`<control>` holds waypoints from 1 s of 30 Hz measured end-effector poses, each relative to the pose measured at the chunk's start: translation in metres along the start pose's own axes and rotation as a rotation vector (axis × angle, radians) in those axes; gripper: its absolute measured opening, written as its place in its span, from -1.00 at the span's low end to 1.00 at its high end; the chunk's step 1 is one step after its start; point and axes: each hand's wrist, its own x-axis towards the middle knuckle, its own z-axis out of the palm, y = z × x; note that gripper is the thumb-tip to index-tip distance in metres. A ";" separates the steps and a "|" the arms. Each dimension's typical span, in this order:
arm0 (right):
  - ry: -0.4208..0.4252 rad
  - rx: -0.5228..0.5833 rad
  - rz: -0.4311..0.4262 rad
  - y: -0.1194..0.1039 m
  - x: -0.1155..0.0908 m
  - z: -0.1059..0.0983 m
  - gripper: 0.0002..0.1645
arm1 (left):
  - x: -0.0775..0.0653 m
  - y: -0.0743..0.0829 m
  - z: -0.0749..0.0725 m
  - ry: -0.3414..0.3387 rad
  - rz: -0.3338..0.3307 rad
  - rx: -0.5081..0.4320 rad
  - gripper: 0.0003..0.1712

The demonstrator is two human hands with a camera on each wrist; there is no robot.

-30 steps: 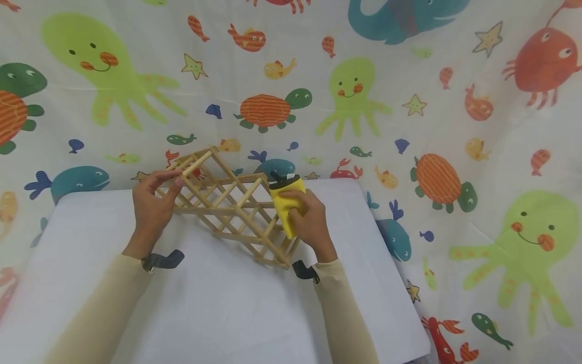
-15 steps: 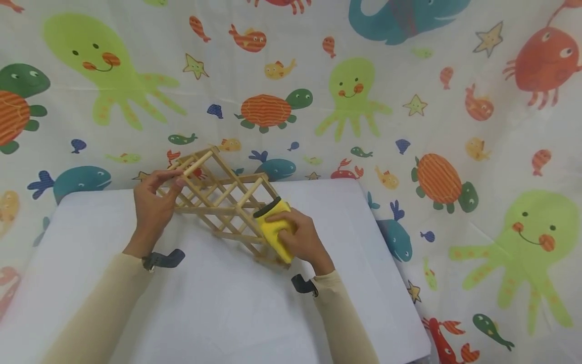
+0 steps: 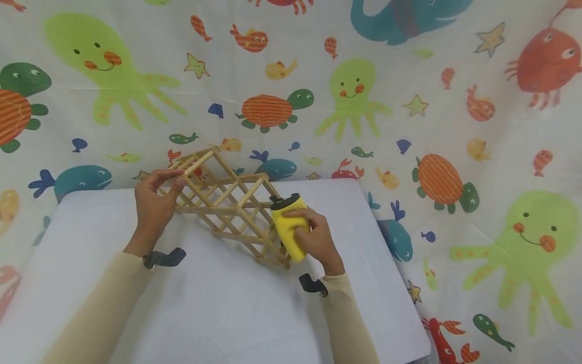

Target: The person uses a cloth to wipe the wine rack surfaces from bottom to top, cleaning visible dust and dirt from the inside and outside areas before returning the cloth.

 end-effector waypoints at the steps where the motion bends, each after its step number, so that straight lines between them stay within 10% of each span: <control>1: 0.053 -0.002 -0.002 0.003 -0.002 -0.005 -0.43 | 0.000 0.000 0.001 -0.004 0.000 -0.003 -0.73; 8: 0.215 -0.120 0.079 0.023 -0.020 -0.019 -0.44 | -0.001 0.001 0.002 -0.014 -0.011 0.028 -0.74; 30: -0.106 -0.139 0.162 0.032 -0.041 -0.004 -0.50 | -0.001 0.005 0.000 -0.024 -0.022 0.058 -0.74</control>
